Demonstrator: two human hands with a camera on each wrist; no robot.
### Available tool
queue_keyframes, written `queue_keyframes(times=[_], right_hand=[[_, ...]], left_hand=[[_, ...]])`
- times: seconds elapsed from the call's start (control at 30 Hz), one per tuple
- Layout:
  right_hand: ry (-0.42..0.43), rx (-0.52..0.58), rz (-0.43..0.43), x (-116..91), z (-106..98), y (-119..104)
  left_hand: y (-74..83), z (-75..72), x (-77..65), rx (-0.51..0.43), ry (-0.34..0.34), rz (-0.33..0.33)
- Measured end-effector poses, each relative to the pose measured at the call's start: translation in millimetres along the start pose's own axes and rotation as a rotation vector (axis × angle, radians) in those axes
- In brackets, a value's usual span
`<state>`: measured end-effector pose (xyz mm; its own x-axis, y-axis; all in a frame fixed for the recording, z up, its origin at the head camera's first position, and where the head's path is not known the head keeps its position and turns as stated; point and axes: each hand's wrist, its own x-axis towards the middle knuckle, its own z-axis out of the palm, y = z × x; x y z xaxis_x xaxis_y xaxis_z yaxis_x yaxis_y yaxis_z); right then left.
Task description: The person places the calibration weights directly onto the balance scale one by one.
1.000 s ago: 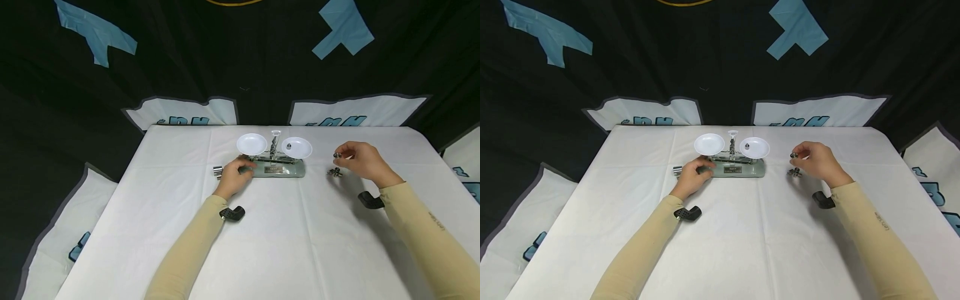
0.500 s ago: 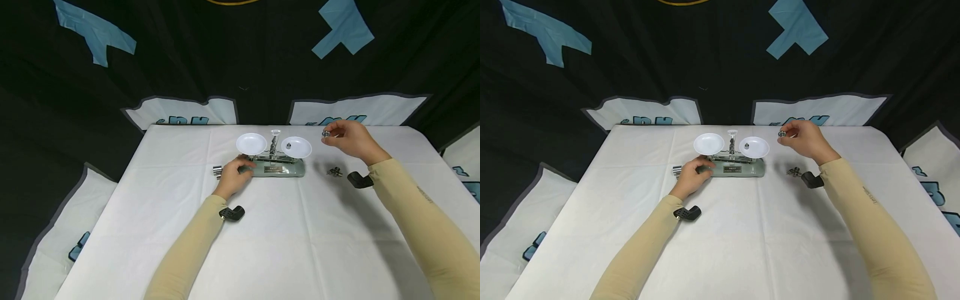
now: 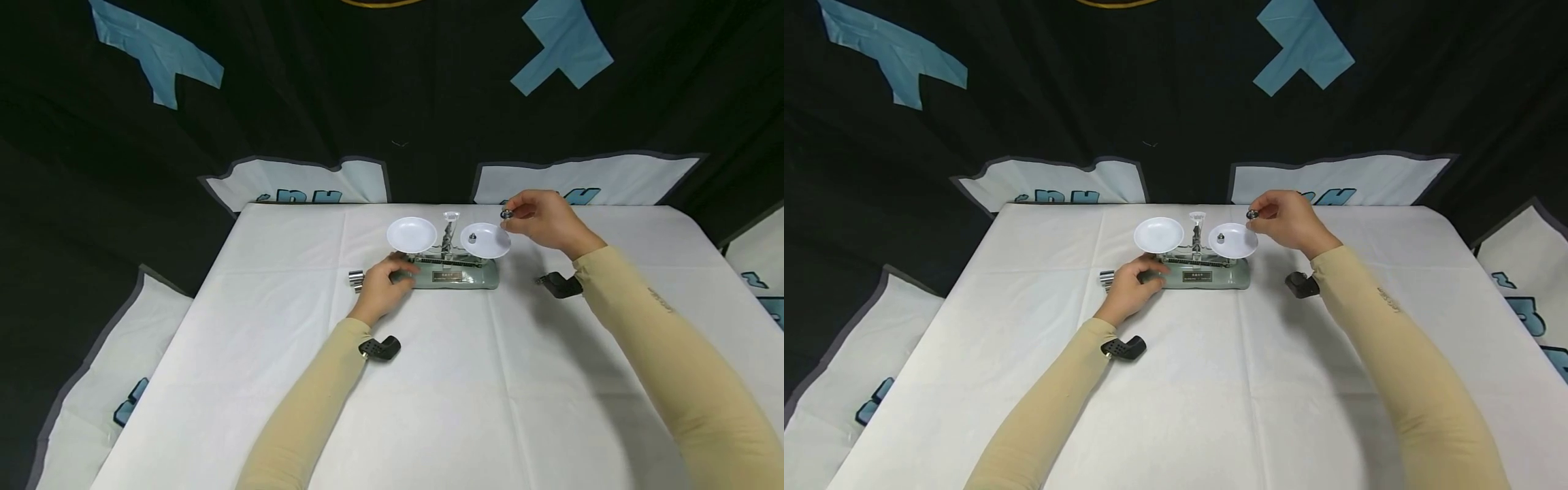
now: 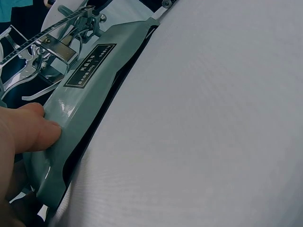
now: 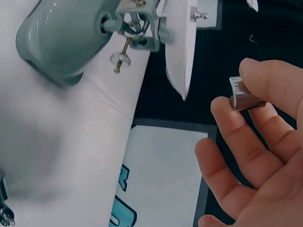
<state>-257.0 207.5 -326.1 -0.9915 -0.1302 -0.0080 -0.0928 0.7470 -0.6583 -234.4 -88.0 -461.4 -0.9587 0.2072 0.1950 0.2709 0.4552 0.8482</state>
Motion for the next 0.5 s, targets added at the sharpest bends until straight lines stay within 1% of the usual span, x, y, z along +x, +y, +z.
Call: queue_keyframes(times=[0.2,0.37,0.5], right_hand=[[-0.030,-0.004,-0.021,6,8,-4],[-0.020,-0.025,-0.077,9,14,-4],[-0.019,-0.026,-0.097,10,19,-6]], left_hand=[[0.0,-0.6,-0.2,0.000,0.002,0.002],[-0.2,-0.1,-0.1,0.005,0.005,0.004],[-0.5,0.8,-0.2,0.001,0.000,-0.003]])
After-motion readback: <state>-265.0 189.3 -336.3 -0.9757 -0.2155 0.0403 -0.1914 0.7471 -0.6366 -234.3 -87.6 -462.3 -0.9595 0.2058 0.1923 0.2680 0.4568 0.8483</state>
